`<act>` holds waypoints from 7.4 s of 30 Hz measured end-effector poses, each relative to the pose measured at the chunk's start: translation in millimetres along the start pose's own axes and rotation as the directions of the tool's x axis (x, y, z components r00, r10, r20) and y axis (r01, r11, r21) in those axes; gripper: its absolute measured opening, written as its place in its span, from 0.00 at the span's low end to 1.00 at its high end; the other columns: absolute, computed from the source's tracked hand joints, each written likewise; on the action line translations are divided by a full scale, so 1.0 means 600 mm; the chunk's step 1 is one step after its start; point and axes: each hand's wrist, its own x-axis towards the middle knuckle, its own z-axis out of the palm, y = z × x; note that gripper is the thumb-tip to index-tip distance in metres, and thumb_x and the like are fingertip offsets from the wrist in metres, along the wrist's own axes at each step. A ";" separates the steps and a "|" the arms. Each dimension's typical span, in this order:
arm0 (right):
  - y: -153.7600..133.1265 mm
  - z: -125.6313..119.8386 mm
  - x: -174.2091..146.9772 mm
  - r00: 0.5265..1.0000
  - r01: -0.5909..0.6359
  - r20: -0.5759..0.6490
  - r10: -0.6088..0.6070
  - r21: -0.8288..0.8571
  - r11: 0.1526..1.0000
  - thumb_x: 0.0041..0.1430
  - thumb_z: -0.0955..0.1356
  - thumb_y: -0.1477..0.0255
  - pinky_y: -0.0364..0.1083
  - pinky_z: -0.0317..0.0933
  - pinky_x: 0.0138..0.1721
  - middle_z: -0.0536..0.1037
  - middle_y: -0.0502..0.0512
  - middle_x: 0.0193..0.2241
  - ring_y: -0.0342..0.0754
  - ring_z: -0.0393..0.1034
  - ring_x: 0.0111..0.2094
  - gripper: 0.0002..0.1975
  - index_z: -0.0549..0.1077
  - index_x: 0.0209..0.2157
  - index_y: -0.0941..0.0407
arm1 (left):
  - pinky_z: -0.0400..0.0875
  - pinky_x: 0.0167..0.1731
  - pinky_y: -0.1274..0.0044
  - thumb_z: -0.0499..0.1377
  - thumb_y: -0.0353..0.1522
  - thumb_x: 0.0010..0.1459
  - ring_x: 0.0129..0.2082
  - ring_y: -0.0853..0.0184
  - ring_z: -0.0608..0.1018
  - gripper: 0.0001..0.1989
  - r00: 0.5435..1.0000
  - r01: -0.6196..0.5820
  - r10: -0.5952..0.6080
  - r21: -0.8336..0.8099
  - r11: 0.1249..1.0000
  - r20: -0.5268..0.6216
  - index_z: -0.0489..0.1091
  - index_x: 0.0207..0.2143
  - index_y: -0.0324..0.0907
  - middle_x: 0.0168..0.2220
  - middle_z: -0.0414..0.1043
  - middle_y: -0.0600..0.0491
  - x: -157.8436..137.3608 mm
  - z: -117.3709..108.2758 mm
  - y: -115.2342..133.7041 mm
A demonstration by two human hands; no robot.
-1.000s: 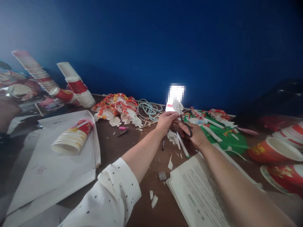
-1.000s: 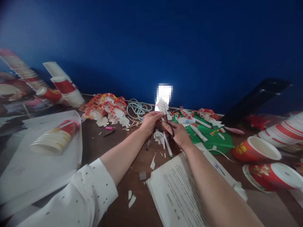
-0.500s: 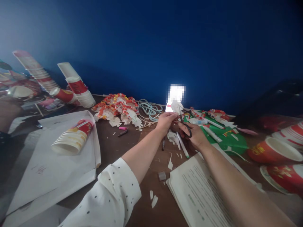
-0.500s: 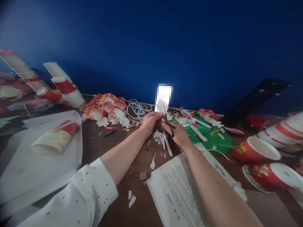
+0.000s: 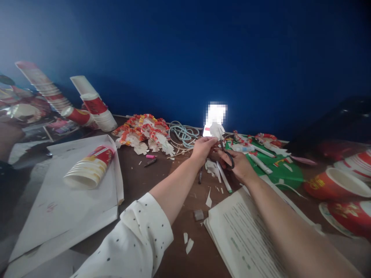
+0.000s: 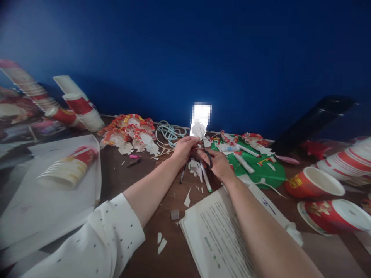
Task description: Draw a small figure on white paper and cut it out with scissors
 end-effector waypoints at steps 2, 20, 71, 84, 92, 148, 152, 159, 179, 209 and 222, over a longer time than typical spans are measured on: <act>0.001 0.000 0.001 1.000 0.002 0.006 -0.002 0.002 1.000 0.53 0.69 0.48 0.45 0.52 0.24 0.70 0.48 0.17 0.44 0.60 0.21 0.23 0.71 0.22 0.54 | 0.64 0.22 0.81 0.65 0.30 0.50 0.19 0.75 0.71 0.07 1.000 0.001 -0.001 -0.009 1.000 -0.011 0.70 0.24 0.36 0.22 0.73 0.54 -0.001 0.001 0.000; 0.010 0.006 -0.001 0.998 -0.054 0.015 0.053 0.126 0.991 0.54 0.65 0.44 0.46 0.52 0.22 0.73 0.52 0.21 0.48 0.66 0.23 0.25 0.74 0.29 0.52 | 0.63 0.22 0.80 0.62 0.32 0.55 0.17 0.74 0.68 0.09 0.999 -0.025 0.020 0.210 0.977 0.027 0.71 0.23 0.38 0.16 0.67 0.57 0.000 -0.001 -0.001; -0.005 0.009 -0.002 0.998 -0.049 -0.038 0.056 0.162 0.986 0.48 0.72 0.47 0.44 0.46 0.20 0.66 0.48 0.15 0.42 0.57 0.18 0.25 0.69 0.18 0.55 | 0.62 0.19 0.82 0.61 0.31 0.55 0.15 0.75 0.69 0.09 1.000 -0.015 0.013 0.172 0.985 0.012 0.71 0.24 0.37 0.18 0.69 0.55 -0.004 0.001 0.005; 0.006 0.009 0.002 0.998 -0.060 -0.017 0.063 0.139 0.988 0.50 0.71 0.47 0.45 0.50 0.21 0.68 0.48 0.17 0.44 0.60 0.19 0.22 0.75 0.25 0.54 | 0.63 0.20 0.81 0.62 0.31 0.54 0.16 0.74 0.70 0.08 0.999 -0.037 0.035 0.177 0.984 0.017 0.70 0.24 0.38 0.18 0.69 0.56 0.004 -0.003 -0.005; 0.020 0.004 0.004 0.998 -0.051 0.052 0.046 0.096 0.994 0.56 0.67 0.48 0.44 0.53 0.23 0.73 0.52 0.23 0.48 0.67 0.26 0.22 0.75 0.32 0.53 | 0.63 0.20 0.82 0.63 0.32 0.53 0.16 0.75 0.69 0.09 0.997 -0.072 0.074 0.165 0.984 -0.005 0.69 0.23 0.38 0.17 0.68 0.56 -0.005 0.002 0.004; 0.002 -0.003 0.000 1.000 -0.023 0.003 0.023 0.028 0.999 0.52 0.69 0.47 0.45 0.51 0.23 0.68 0.49 0.16 0.43 0.60 0.20 0.25 0.70 0.20 0.55 | 0.66 0.26 0.82 0.62 0.33 0.54 0.21 0.75 0.71 0.08 0.989 -0.148 0.141 0.230 0.962 0.045 0.70 0.25 0.38 0.21 0.70 0.56 0.012 -0.014 -0.005; 0.001 -0.002 0.000 1.000 -0.020 -0.016 0.021 0.028 0.999 0.51 0.70 0.47 0.45 0.52 0.23 0.68 0.48 0.16 0.43 0.60 0.20 0.25 0.70 0.19 0.55 | 0.65 0.26 0.82 0.64 0.33 0.53 0.20 0.75 0.71 0.09 0.993 -0.121 0.121 0.212 0.970 0.012 0.70 0.24 0.38 0.21 0.71 0.56 0.006 -0.010 0.000; -0.007 0.000 -0.003 0.999 0.024 -0.021 -0.026 -0.056 0.998 0.54 0.68 0.48 0.45 0.52 0.25 0.68 0.48 0.15 0.44 0.60 0.20 0.25 0.70 0.18 0.55 | 0.65 0.26 0.82 0.63 0.32 0.53 0.20 0.75 0.70 0.08 0.994 -0.109 0.113 0.230 0.967 -0.004 0.69 0.24 0.39 0.21 0.70 0.56 0.006 -0.010 -0.001; 0.012 0.008 0.003 1.000 0.008 -0.030 -0.008 0.022 1.000 0.53 0.70 0.48 0.45 0.54 0.25 0.70 0.48 0.18 0.45 0.62 0.21 0.22 0.77 0.29 0.54 | 0.65 0.23 0.81 0.64 0.35 0.52 0.19 0.74 0.71 0.10 0.995 -0.100 0.096 0.220 0.970 0.026 0.69 0.24 0.38 0.21 0.71 0.55 0.007 -0.010 -0.007; 0.000 0.002 -0.001 1.000 0.003 0.017 -0.004 0.020 1.000 0.55 0.70 0.51 0.44 0.51 0.25 0.69 0.47 0.17 0.43 0.60 0.21 0.22 0.70 0.20 0.54 | 0.64 0.22 0.81 0.65 0.37 0.52 0.18 0.74 0.71 0.12 0.993 -0.112 0.103 0.189 0.975 0.059 0.68 0.25 0.38 0.21 0.70 0.55 0.011 -0.016 -0.015; -0.010 -0.006 -0.004 1.000 0.014 0.027 -0.014 0.005 1.000 0.56 0.68 0.50 0.45 0.53 0.27 0.68 0.48 0.16 0.44 0.60 0.22 0.23 0.69 0.19 0.54 | 0.66 0.24 0.82 0.65 0.35 0.52 0.20 0.75 0.72 0.12 0.988 -0.085 0.068 0.125 0.988 0.136 0.67 0.24 0.37 0.20 0.70 0.56 0.004 -0.012 -0.006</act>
